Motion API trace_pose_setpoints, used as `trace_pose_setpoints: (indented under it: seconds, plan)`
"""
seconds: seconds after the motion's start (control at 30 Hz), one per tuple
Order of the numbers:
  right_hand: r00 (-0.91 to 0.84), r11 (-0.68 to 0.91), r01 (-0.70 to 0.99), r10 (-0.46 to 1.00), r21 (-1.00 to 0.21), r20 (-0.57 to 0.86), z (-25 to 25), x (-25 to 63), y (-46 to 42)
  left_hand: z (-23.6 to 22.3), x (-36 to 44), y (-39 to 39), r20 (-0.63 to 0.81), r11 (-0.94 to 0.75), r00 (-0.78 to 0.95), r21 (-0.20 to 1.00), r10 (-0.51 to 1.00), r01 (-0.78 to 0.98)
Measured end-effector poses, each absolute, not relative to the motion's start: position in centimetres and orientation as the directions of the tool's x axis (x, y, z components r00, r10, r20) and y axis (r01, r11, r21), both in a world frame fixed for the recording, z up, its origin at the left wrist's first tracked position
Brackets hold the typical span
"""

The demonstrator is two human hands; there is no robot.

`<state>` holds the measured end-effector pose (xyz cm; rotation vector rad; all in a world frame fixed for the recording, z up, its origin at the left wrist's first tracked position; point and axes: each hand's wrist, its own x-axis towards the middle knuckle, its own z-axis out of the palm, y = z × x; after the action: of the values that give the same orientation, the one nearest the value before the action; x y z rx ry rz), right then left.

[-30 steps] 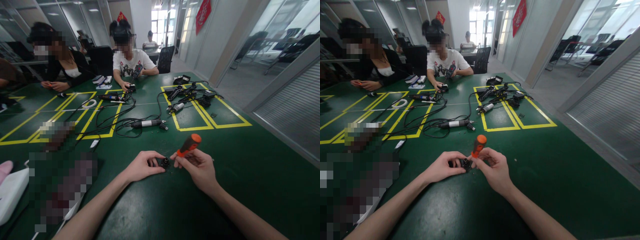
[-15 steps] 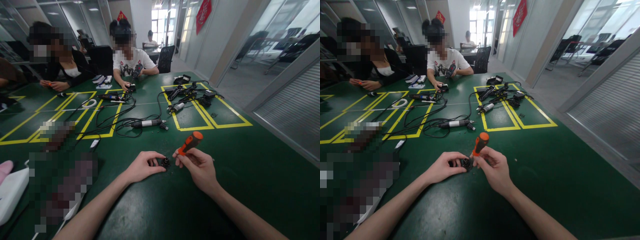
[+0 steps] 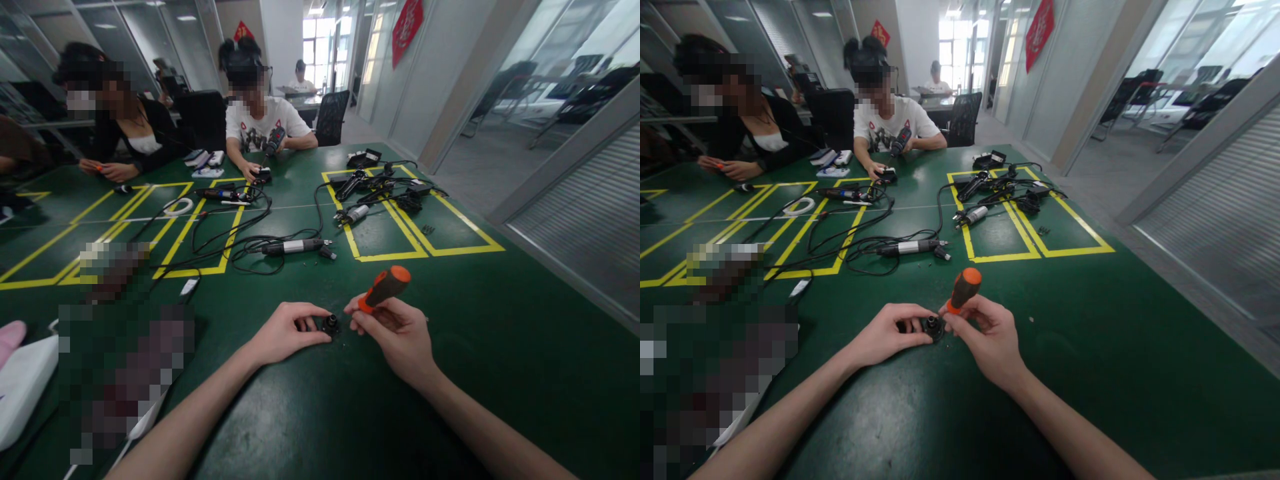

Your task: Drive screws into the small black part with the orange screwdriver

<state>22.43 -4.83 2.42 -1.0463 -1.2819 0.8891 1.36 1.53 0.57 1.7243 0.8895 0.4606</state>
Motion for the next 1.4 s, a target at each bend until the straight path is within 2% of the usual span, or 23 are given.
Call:
trace_pose_setpoints:
  seconds: [0.13,0.3,0.43,0.57,0.7,0.87,1.2,1.4]
  plan:
    - [0.052,0.317,-0.006,0.947,-0.948,0.316,2.52,22.32,-4.78,0.68,1.43,1.54,-0.133,-0.114,0.645,0.938,0.752,0.327]
    - [0.028,0.258,-0.079,0.966,-0.963,0.256,2.48,22.19,-4.93,0.85,1.51,1.47,-0.123,-0.123,0.650,0.940,0.750,0.320]
    - [0.067,0.227,-0.035,0.972,-0.973,0.224,2.42,22.36,-4.88,0.80,1.51,1.44,-0.104,-0.141,0.651,0.939,0.752,0.312]
    - [0.088,0.266,0.008,0.960,-0.964,0.266,2.44,22.53,-4.69,0.58,1.48,1.51,-0.082,-0.162,0.658,0.939,0.749,0.302]
    - [0.044,0.259,-0.022,0.965,-0.965,0.258,2.40,22.47,-4.68,0.47,1.48,1.54,-0.068,-0.188,0.662,0.933,0.746,0.308]
    - [0.088,0.244,-0.024,0.966,-0.969,0.241,2.22,22.50,-4.74,0.56,1.48,1.43,-0.066,-0.200,0.663,0.927,0.746,0.318]
    - [0.032,0.276,-0.028,0.961,-0.961,0.276,2.28,22.56,-4.80,0.47,1.47,1.43,-0.088,-0.189,0.647,0.919,0.758,0.346]
    - [0.088,0.335,0.042,0.937,-0.941,0.338,2.39,22.58,-4.68,0.65,1.54,1.45,-0.077,-0.205,0.651,0.916,0.755,0.346]
